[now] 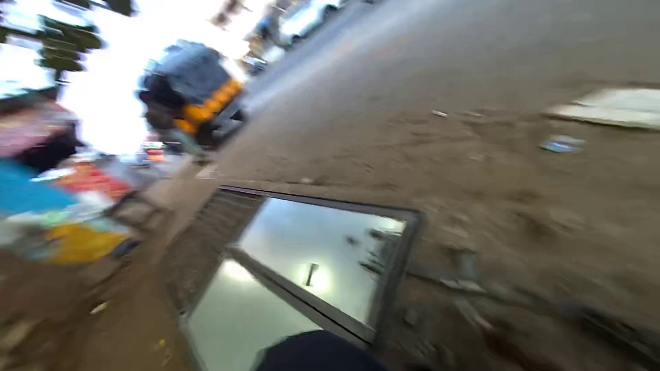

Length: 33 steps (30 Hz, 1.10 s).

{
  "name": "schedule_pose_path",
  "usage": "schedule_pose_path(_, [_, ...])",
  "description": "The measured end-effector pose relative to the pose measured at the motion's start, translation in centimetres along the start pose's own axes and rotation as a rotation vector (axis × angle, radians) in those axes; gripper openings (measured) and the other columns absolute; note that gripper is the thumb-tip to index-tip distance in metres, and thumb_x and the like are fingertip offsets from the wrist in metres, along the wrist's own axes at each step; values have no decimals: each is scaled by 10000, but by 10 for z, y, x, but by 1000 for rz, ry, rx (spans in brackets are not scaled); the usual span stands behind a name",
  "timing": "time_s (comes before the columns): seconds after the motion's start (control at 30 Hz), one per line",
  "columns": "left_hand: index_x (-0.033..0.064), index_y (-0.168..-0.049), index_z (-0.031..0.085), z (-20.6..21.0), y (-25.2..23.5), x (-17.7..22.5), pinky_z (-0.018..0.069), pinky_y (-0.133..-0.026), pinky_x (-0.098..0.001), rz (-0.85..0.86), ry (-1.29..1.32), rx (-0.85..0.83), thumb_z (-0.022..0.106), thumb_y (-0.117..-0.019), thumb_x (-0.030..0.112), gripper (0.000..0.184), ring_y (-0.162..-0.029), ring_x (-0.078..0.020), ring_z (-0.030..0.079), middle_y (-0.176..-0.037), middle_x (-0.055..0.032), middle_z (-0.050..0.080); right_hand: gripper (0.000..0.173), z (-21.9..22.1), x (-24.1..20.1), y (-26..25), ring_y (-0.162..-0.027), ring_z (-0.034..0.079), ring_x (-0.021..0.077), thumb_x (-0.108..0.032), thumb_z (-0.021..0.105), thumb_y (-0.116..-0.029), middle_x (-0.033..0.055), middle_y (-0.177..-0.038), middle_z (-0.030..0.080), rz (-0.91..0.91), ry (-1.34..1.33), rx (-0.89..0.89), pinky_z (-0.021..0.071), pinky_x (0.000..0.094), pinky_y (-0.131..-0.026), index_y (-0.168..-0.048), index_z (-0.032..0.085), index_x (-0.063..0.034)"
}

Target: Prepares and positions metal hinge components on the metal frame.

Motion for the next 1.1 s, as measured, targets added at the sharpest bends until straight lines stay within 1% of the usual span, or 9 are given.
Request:
schedule_pose_path(0.03, [55,-1243,721,22,-37,-54,558,-987,-360,483,8,88,657,-994,273,337,-1122,-191,691,-1224,-114,725,353,2,1,6,-783,631,120,-289,573,-1048,58,-942,659,-6,-18,14,564,321,-739,-1268,598,-14])
schedule_pose_path(0.07, [149,-1270,720,48,-70,-85,558,-1010,-355,595,104,31,668,-988,372,363,-1141,-137,676,-1247,-39,718,353,2,6,10,-817,652,125,-298,576,-1050,61,-973,680,3,-43,23,573,323,-781,-1280,609,-33])
schedule_pose_path(0.13, [270,-1314,684,75,-99,-101,504,-1086,-369,607,36,-47,629,-998,458,371,-1238,-84,609,-1331,46,666,371,2,22,0,-825,660,135,-308,561,-1060,71,-987,686,32,-121,32,571,329,-795,-1325,585,-50])
schedule_pose_path(0.2, [332,-1429,579,80,-92,-109,399,-1174,-452,845,-276,26,539,-1057,332,374,-1427,-190,452,-1530,-11,503,316,8,30,-11,-748,670,150,-247,527,-1078,94,-930,690,35,-217,24,578,327,-724,-1289,554,-13])
schedule_pose_path(0.27, [339,-1450,549,80,-84,-113,409,-1157,-512,968,-413,113,579,-1028,264,429,-1442,-287,436,-1561,-81,464,302,15,35,-19,-726,682,171,-227,509,-1083,116,-923,698,42,-284,11,586,334,-692,-1284,546,-5])
schedule_pose_path(0.4, [367,-1439,542,81,-85,-114,436,-1141,-477,1008,-424,183,597,-1016,278,436,-1425,-261,456,-1543,-57,482,340,23,32,-26,-756,689,168,-246,499,-1091,125,-965,697,41,-343,29,586,325,-717,-1336,520,-12])
schedule_pose_path(0.63, [338,-1445,541,78,-81,-110,401,-1176,-460,984,-440,129,582,-1030,268,423,-1459,-265,410,-1561,-66,459,290,36,36,-34,-780,710,205,-246,509,-1088,139,-970,713,51,-455,61,600,351,-728,-1274,545,-26])
schedule_pose_path(0.77, [344,-1463,521,77,-80,-108,401,-1175,-456,990,-443,114,561,-1041,266,431,-1467,-264,394,-1576,-64,435,256,40,44,-37,-758,702,209,-226,534,-1077,139,-964,702,84,-582,164,599,348,-698,-1256,562,-45])
schedule_pose_path(1.1, [339,-1451,524,78,-79,-108,413,-1158,-457,1013,-452,140,566,-1040,270,419,-1439,-261,425,-1559,-55,451,240,42,24,-30,-764,715,238,-137,498,-1085,166,-961,697,-71,-621,304,615,376,-725,-1285,547,-14])
Point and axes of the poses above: each hand's wrist, its own y-axis away from the middle knuckle, its own z-axis out of the palm, x = y × z, the point moved 6 cm from there along -y, towards the middle knuckle
